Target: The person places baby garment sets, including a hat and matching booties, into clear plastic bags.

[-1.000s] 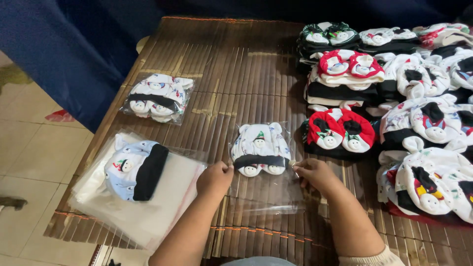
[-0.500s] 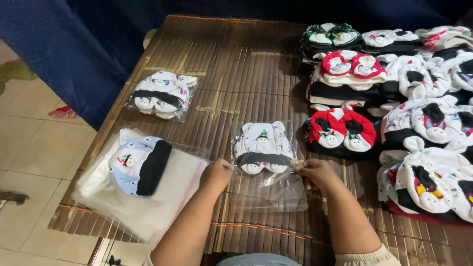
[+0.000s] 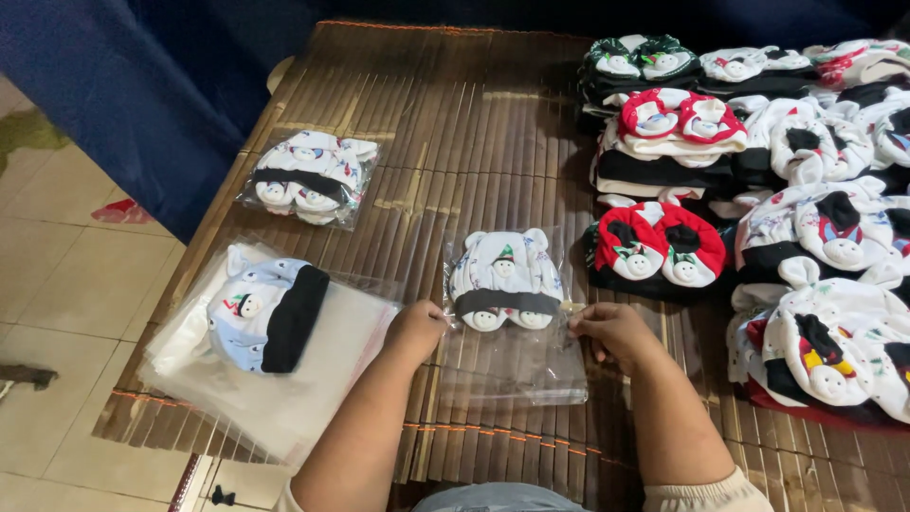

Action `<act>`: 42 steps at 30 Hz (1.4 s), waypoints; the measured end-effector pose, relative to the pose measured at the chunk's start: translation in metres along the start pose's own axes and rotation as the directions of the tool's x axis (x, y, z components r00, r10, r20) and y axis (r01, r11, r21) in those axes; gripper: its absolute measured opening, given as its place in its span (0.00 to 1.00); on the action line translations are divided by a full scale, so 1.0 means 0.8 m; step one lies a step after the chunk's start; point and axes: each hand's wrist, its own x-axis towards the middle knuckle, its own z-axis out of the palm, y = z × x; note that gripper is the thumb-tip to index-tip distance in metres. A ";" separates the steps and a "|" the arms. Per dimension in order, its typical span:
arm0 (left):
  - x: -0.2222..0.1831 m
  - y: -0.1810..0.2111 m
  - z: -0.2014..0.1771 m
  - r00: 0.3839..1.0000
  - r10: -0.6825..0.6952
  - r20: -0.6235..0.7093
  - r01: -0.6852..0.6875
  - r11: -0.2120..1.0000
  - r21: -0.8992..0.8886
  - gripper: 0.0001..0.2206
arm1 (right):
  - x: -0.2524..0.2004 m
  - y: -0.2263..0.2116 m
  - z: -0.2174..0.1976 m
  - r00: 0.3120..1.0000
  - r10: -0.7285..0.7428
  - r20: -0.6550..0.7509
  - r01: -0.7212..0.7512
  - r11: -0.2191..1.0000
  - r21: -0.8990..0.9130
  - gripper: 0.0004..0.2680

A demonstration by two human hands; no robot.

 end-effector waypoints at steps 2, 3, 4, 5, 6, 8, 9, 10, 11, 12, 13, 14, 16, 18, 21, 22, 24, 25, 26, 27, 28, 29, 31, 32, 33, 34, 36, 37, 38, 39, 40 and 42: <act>0.012 -0.012 0.008 1.000 0.014 -0.017 -0.014 1.000 -0.026 0.13 | 0.013 0.019 -0.008 1.000 0.020 0.012 -0.020 0.999 0.036 0.07; 0.018 -0.019 0.012 0.999 0.027 -0.034 -0.029 0.998 -0.053 0.11 | 0.019 0.029 -0.011 0.999 0.039 0.025 -0.040 0.997 0.071 0.07; 0.023 -0.023 0.017 0.999 0.025 -0.033 -0.027 0.998 -0.053 0.11 | 0.019 0.027 -0.012 0.999 0.041 0.026 -0.042 0.997 0.071 0.07; 0.028 -0.027 0.021 0.999 -0.001 -0.034 -0.004 0.990 -0.140 0.11 | 0.019 0.025 -0.014 0.998 0.049 0.026 -0.052 0.994 0.098 0.07; 0.033 -0.030 0.026 0.999 -0.026 -0.033 0.018 0.974 -0.225 0.10 | 0.019 0.023 -0.015 0.998 0.058 0.027 -0.060 0.990 0.125 0.07; 0.015 -0.012 0.018 0.998 -0.052 0.029 0.059 0.918 -0.391 0.12 | 0.023 0.027 -0.016 0.997 0.070 0.035 -0.075 0.986 0.146 0.07; 0.006 -0.002 0.013 0.994 -0.065 0.093 0.105 0.833 -0.542 0.14 | 0.025 0.029 -0.017 0.996 0.082 0.042 -0.088 0.982 0.168 0.06; -0.002 0.004 0.007 0.993 -0.066 0.093 0.107 0.833 -0.543 0.14 | 0.016 0.021 -0.014 0.996 0.083 0.043 -0.089 0.982 0.167 0.06; -0.010 0.010 0.001 0.990 -0.070 0.126 0.129 0.824 -0.552 0.15 | 0.008 0.012 -0.011 0.993 0.101 0.055 -0.109 0.978 0.176 0.06; -0.018 0.016 -0.005 0.984 -0.073 0.160 0.151 0.815 -0.559 0.15 | -0.001 0.004 -0.008 0.991 0.118 0.067 -0.129 0.974 0.185 0.06; -0.011 0.010 0.000 0.984 -0.074 0.161 0.152 0.815 -0.558 0.15 | -0.012 -0.011 -0.003 0.991 0.120 0.067 -0.130 0.974 0.185 0.06; -0.005 0.003 0.004 0.983 -0.056 0.173 0.145 0.820 -0.554 0.17 | -0.023 -0.026 0.001 0.988 0.125 0.086 -0.139 0.976 0.168 0.07; 0.007 -0.008 0.012 0.982 -0.040 0.185 0.138 0.824 -0.549 0.20 | -0.034 -0.041 0.007 0.986 0.132 0.106 -0.147 0.978 0.151 0.08; 0.017 -0.017 0.021 0.985 -0.038 0.167 0.112 0.878 -0.465 0.20 | -0.036 -0.041 0.008 0.978 0.170 0.123 -0.185 0.974 0.127 0.09; 0.021 -0.024 0.027 0.988 -0.032 0.153 0.099 0.883 -0.458 0.20 | -0.032 -0.039 0.007 0.976 0.170 0.139 -0.185 0.978 0.100 0.09; 0.016 -0.020 0.023 0.988 -0.031 0.153 0.098 0.884 -0.458 0.20 | -0.034 -0.039 0.009 0.976 0.169 0.139 -0.184 0.978 0.101 0.09; 0.006 -0.011 0.015 0.987 -0.030 0.155 0.097 0.892 -0.442 0.20 | -0.040 -0.040 0.010 0.973 0.177 0.147 -0.189 0.979 0.070 0.09; 0.009 -0.012 0.016 0.987 -0.029 0.156 0.096 0.892 -0.441 0.20 | -0.036 -0.035 0.007 0.973 0.177 0.145 -0.189 0.979 0.072 0.09; 0.012 -0.014 0.016 0.987 -0.028 0.155 0.093 0.900 -0.426 0.18 | -0.031 -0.029 0.005 0.974 0.179 0.139 -0.190 0.979 0.071 0.09; 0.015 -0.017 0.017 0.988 -0.028 0.154 0.090 0.908 -0.410 0.17 | -0.027 -0.024 0.003 0.975 0.180 0.132 -0.190 0.979 0.071 0.08; 0.014 -0.018 0.017 0.988 -0.028 0.154 0.090 0.908 -0.410 0.17 | -0.023 -0.017 0.001 0.975 0.180 0.133 -0.190 0.979 0.071 0.08; 0.012 -0.020 0.016 0.989 -0.024 0.143 0.080 0.912 -0.401 0.17 | -0.019 -0.011 0.000 0.974 0.176 0.141 -0.188 0.979 0.076 0.08; 0.012 -0.019 0.015 0.991 -0.016 0.132 0.067 0.918 -0.392 0.16 | -0.020 -0.013 0.000 0.975 0.169 0.146 -0.182 0.980 0.083 0.08; 0.011 -0.018 0.015 0.990 -0.020 0.141 0.076 0.910 -0.407 0.18 | -0.026 -0.021 0.003 0.976 0.167 0.138 -0.179 0.981 0.079 0.08; 0.010 -0.018 0.015 0.988 -0.024 0.150 0.086 0.903 -0.421 0.21 | -0.033 -0.029 0.006 0.977 0.166 0.130 -0.177 0.981 0.075 0.07; 0.007 -0.016 0.014 0.989 -0.025 0.149 0.086 0.902 -0.422 0.21 | -0.034 -0.032 0.008 0.977 0.166 0.131 -0.177 0.982 0.074 0.07; 0.004 -0.010 0.013 0.985 -0.008 0.174 0.083 0.899 -0.431 0.23 | -0.037 -0.039 0.011 0.977 0.164 0.136 -0.177 0.981 0.086 0.07; 0.006 -0.013 0.015 0.985 -0.007 0.173 0.082 0.898 -0.431 0.23 | -0.032 -0.032 0.009 0.977 0.164 0.136 -0.176 0.981 0.085 0.07; 0.008 -0.016 0.016 0.985 -0.008 0.170 0.086 0.886 -0.455 0.22 | -0.026 -0.024 0.006 0.978 0.164 0.132 -0.176 0.981 0.082 0.07; 0.010 -0.019 0.018 0.986 -0.009 0.167 0.089 0.874 -0.478 0.21 | -0.020 -0.017 0.004 0.978 0.165 0.127 -0.176 0.981 0.080 0.06; 0.012 -0.022 0.018 0.986 -0.008 0.166 0.088 0.873 -0.479 0.21 | -0.020 -0.017 0.004 0.978 0.164 0.127 -0.175 0.981 0.079 0.06; 0.016 -0.027 0.020 0.984 -0.019 0.180 0.116 0.828 -0.548 0.20 | -0.020 -0.017 0.002 0.980 0.155 0.128 -0.169 0.980 0.107 0.08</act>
